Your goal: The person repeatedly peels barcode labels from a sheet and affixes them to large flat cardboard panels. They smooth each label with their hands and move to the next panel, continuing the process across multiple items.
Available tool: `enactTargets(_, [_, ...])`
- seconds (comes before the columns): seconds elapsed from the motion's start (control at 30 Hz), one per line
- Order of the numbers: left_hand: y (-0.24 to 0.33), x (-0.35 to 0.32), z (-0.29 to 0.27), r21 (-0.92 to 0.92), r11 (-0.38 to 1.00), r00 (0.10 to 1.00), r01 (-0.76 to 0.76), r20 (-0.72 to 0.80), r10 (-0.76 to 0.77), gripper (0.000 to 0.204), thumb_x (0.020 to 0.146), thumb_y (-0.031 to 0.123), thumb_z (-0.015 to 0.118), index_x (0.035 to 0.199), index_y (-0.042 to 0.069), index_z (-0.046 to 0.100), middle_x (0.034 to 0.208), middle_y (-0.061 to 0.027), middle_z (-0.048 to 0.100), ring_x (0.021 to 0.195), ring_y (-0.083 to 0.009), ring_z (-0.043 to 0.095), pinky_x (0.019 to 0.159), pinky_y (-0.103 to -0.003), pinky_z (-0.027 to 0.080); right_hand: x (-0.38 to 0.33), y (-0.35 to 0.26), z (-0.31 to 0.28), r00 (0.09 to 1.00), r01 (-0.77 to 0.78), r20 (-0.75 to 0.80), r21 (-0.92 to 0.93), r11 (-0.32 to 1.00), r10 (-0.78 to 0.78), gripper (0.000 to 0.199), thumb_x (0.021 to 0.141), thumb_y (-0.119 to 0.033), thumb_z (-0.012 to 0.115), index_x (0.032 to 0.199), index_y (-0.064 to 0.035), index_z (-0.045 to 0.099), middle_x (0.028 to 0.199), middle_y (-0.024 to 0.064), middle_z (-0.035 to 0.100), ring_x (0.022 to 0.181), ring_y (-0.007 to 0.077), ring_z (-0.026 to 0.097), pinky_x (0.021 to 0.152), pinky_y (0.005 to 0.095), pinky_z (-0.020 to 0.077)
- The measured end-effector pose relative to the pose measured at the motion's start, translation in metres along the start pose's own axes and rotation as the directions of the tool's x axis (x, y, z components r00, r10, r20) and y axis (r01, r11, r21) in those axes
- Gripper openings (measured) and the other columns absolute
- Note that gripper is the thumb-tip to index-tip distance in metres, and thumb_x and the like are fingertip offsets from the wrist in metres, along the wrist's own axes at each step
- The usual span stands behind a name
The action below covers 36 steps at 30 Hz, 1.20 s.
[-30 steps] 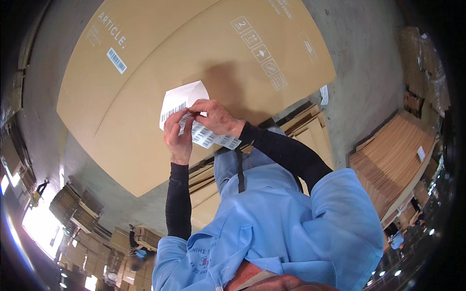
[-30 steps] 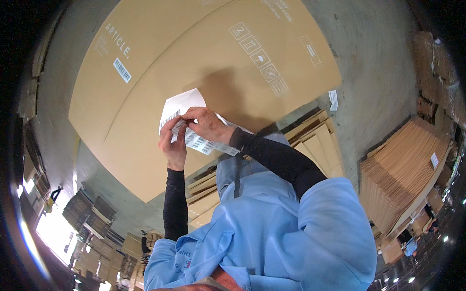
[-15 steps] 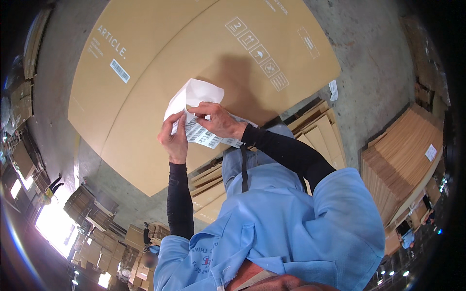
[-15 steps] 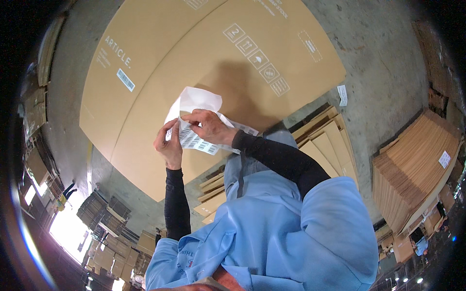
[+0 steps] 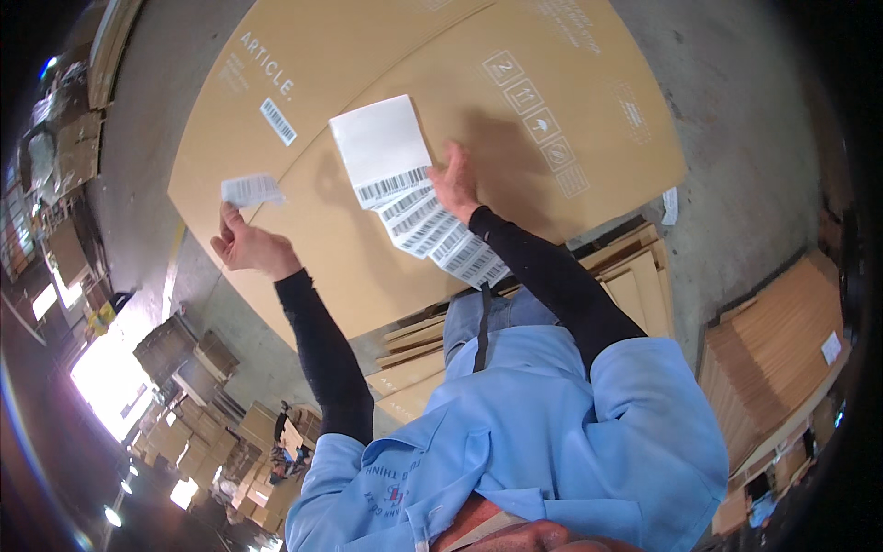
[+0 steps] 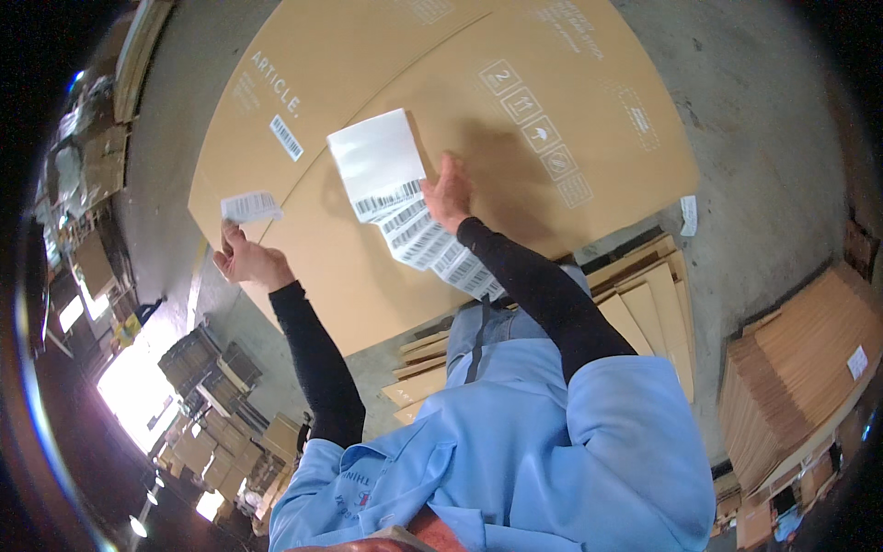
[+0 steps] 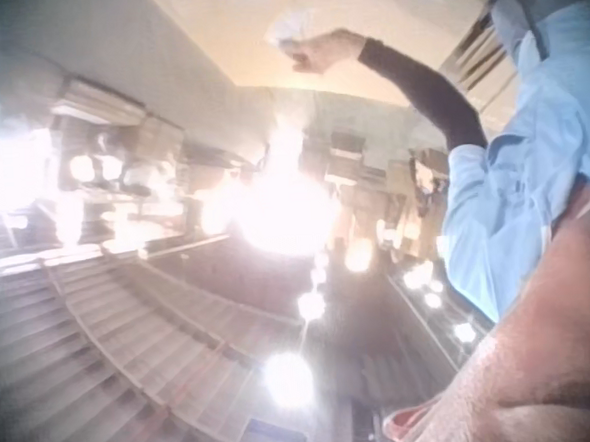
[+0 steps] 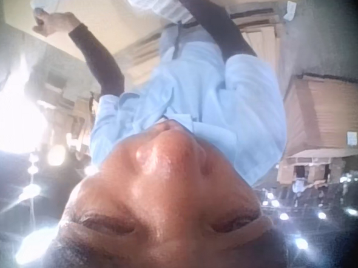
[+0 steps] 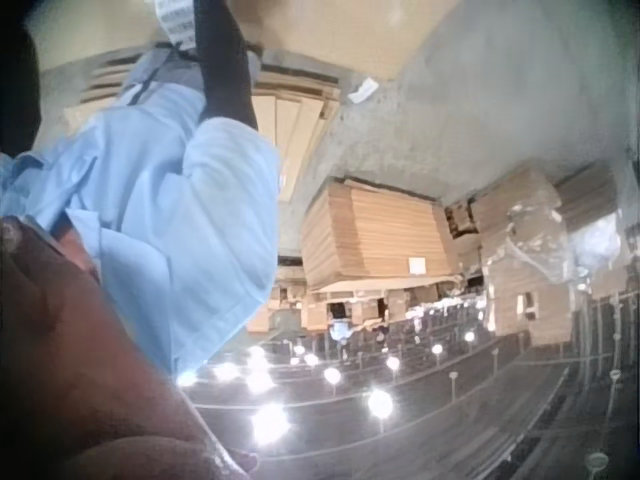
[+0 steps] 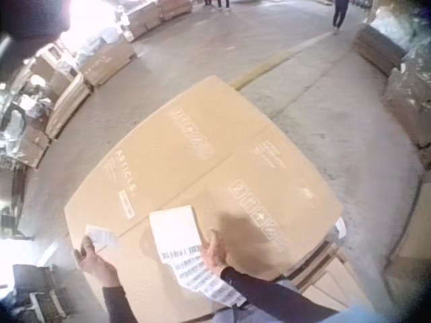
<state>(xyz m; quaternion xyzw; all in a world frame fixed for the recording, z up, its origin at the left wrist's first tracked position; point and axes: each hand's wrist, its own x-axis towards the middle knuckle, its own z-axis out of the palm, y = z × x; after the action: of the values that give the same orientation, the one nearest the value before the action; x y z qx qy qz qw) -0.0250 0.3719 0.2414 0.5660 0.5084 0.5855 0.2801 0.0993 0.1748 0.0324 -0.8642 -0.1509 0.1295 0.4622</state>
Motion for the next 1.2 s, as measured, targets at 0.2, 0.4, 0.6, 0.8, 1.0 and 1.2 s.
enactTargets(0.2, [0.018, -0.086, 0.042, -0.021, 0.636, 0.557, -0.771, 0.463, 0.690, 0.019, 0.083, -0.002, 0.076, 0.088, 0.003, 0.059, 0.098, -0.0085, 0.074, 0.091, -0.0243, 0.070, 0.097, -0.045, 0.047, 0.017, -0.069, -0.088, 0.815, -0.535, 0.561, 0.628, 0.565, 0.147, 0.049, 0.093, -0.046, 0.070, 0.096, 0.0035, 0.072, 0.083, 0.0072, 0.070, 0.077, 0.0125, 0.062, 0.072, 0.0273, 0.0510])
enactTargets(0.4, [0.011, -0.207, 0.084, -0.292, 0.743, 0.371, -0.603, 0.721, 0.585, 0.040, 0.069, -0.001, 0.084, 0.064, 0.007, 0.044, 0.103, -0.0095, 0.074, 0.097, -0.0275, 0.070, 0.103, -0.052, 0.040, 0.041, -0.060, -0.155, 0.814, -0.558, 0.512, 0.556, 0.617, 0.274, 0.037, 0.096, -0.034, 0.068, 0.090, 0.0023, 0.074, 0.077, 0.0016, 0.069, 0.071, 0.0063, 0.059, 0.061, 0.0241, 0.0482])
enactTargets(0.6, [0.011, -0.263, 0.097, -0.438, 0.817, 0.089, -0.375, 0.860, 0.502, 0.038, 0.075, 0.020, 0.087, 0.077, 0.008, 0.050, 0.123, -0.0131, 0.068, 0.114, -0.0312, 0.063, 0.103, -0.053, 0.040, 0.045, 0.006, -0.226, 0.843, -0.524, 0.422, 0.507, 0.684, 0.333, 0.028, 0.100, -0.022, 0.061, 0.100, 0.0037, 0.072, 0.082, 0.0028, 0.069, 0.072, 0.0076, 0.061, 0.065, 0.0245, 0.0496])
enactTargets(0.8, [0.000, -0.303, 0.146, -0.079, 0.996, 0.293, 0.048, 0.954, 0.062, 0.055, 0.081, 0.029, 0.084, 0.120, 0.003, 0.055, 0.126, -0.0179, 0.063, 0.113, -0.0364, 0.061, 0.099, -0.048, 0.046, 0.061, 0.041, -0.302, 0.849, -0.510, 0.417, 0.494, 0.704, 0.323, 0.029, 0.102, -0.021, 0.058, 0.112, 0.0039, 0.070, 0.088, 0.0041, 0.071, 0.078, 0.0084, 0.061, 0.074, 0.0256, 0.0498])
enactTargets(1.0, [-0.026, -0.343, 0.211, 0.358, 0.709, -0.252, 0.607, 0.933, -0.255, 0.028, 0.085, 0.009, 0.081, 0.098, 0.001, 0.057, 0.107, -0.0153, 0.071, 0.093, -0.0154, 0.067, 0.076, -0.030, 0.055, 0.065, 0.071, -0.341, 0.863, -0.497, 0.369, 0.495, 0.712, 0.345, 0.034, 0.102, -0.026, 0.060, 0.114, 0.0044, 0.070, 0.091, 0.0048, 0.072, 0.082, 0.0087, 0.062, 0.078, 0.0257, 0.0497])
enactTargets(1.2, [-0.026, -0.372, 0.266, 0.204, 0.798, -0.152, 0.567, 0.978, -0.143, 0.024, 0.085, 0.004, 0.080, 0.082, 0.003, 0.056, 0.086, -0.0133, 0.073, 0.078, -0.0131, 0.067, 0.064, -0.028, 0.052, 0.065, 0.125, -0.352, 0.860, -0.511, 0.289, 0.464, 0.724, 0.421, 0.038, 0.102, -0.029, 0.059, 0.111, 0.0060, 0.070, 0.088, 0.0051, 0.072, 0.079, 0.0094, 0.062, 0.074, 0.0261, 0.0500])
